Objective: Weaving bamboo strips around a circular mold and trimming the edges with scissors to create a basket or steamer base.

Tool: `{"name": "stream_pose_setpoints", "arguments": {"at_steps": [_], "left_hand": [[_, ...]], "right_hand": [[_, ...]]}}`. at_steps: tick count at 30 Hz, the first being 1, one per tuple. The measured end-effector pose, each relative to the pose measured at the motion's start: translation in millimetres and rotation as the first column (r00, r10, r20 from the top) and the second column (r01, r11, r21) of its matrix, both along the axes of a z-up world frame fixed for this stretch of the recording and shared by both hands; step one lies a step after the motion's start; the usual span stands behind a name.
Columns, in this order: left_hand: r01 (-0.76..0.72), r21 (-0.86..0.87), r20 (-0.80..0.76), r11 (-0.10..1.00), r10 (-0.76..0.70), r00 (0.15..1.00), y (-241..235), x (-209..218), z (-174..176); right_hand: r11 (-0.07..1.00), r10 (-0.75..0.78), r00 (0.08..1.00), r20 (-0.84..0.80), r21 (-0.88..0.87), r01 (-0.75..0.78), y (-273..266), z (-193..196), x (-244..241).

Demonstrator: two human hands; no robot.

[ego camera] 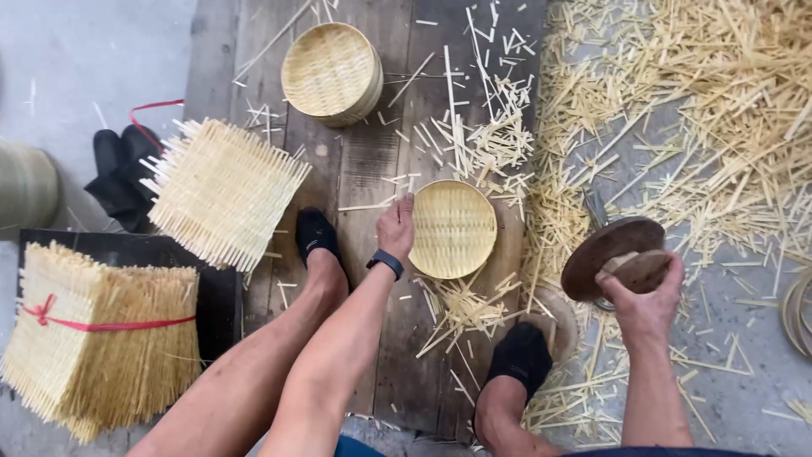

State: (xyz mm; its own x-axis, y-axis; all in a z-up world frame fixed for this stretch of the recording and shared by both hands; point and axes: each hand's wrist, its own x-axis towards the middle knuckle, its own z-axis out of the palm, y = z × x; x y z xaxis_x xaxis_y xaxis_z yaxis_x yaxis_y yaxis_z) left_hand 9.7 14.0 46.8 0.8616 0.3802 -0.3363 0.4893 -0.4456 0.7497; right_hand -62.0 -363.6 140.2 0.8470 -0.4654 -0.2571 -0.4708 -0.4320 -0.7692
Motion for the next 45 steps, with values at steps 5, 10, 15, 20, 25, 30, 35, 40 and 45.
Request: {"name": "stream_pose_setpoints", "arguments": {"at_steps": [5, 10, 15, 20, 25, 30, 35, 40, 45], "left_hand": [[0.322, 0.529, 0.16, 0.785, -0.465, 0.871, -65.4, -21.2, 7.2], [0.387, 0.636, 0.145, 0.668, -0.596, 0.79, -115.2, -46.4, -34.6], [0.555, 0.62, 0.063, 0.554, -0.741, 0.669, -52.8, -40.0, -37.9], [0.321, 0.767, 0.392, 0.556, -0.802, 0.451, 59.7, 37.9, -0.5], [0.164, 0.797, 0.338, 0.581, -0.655, 0.676, 148.3, 137.3, 23.0], [0.186, 0.718, 0.293, 0.671, -0.533, 0.794, 173.7, 171.8, 12.6], [0.216, 0.698, 0.284, 0.683, -0.54, 0.792, 180.0, 170.4, -1.1], [0.315, 0.625, 0.174, 0.715, -0.52, 0.836, 189.6, 173.5, 3.9], [0.222, 0.647, 0.31, 0.729, -0.518, 0.797, 179.9, 134.0, 33.3]], "right_hand": [[0.923, -0.122, 0.891, -0.437, -0.381, -0.06, -11.4, -56.5, -15.6], [0.888, -0.059, 0.931, -0.359, -0.445, -0.116, -22.5, -89.3, -38.2], [0.879, -0.068, 0.913, -0.403, -0.458, -0.137, -20.0, -88.1, -34.5], [0.858, -0.006, 0.942, -0.335, -0.485, -0.167, -29.8, -108.7, -46.2], [0.837, 0.015, 0.956, -0.293, -0.52, -0.172, -33.4, -119.4, -45.9], [0.828, 0.014, 0.962, -0.272, -0.537, -0.164, -40.8, -134.5, -49.4], [0.842, 0.012, 0.949, -0.316, -0.509, -0.18, -37.9, -123.0, -47.0], [0.857, -0.045, 0.936, -0.349, -0.496, -0.143, -44.7, -127.8, -39.9], [0.949, 0.029, 0.996, -0.088, -0.311, -0.055, -11.5, -74.5, -28.5]]}}
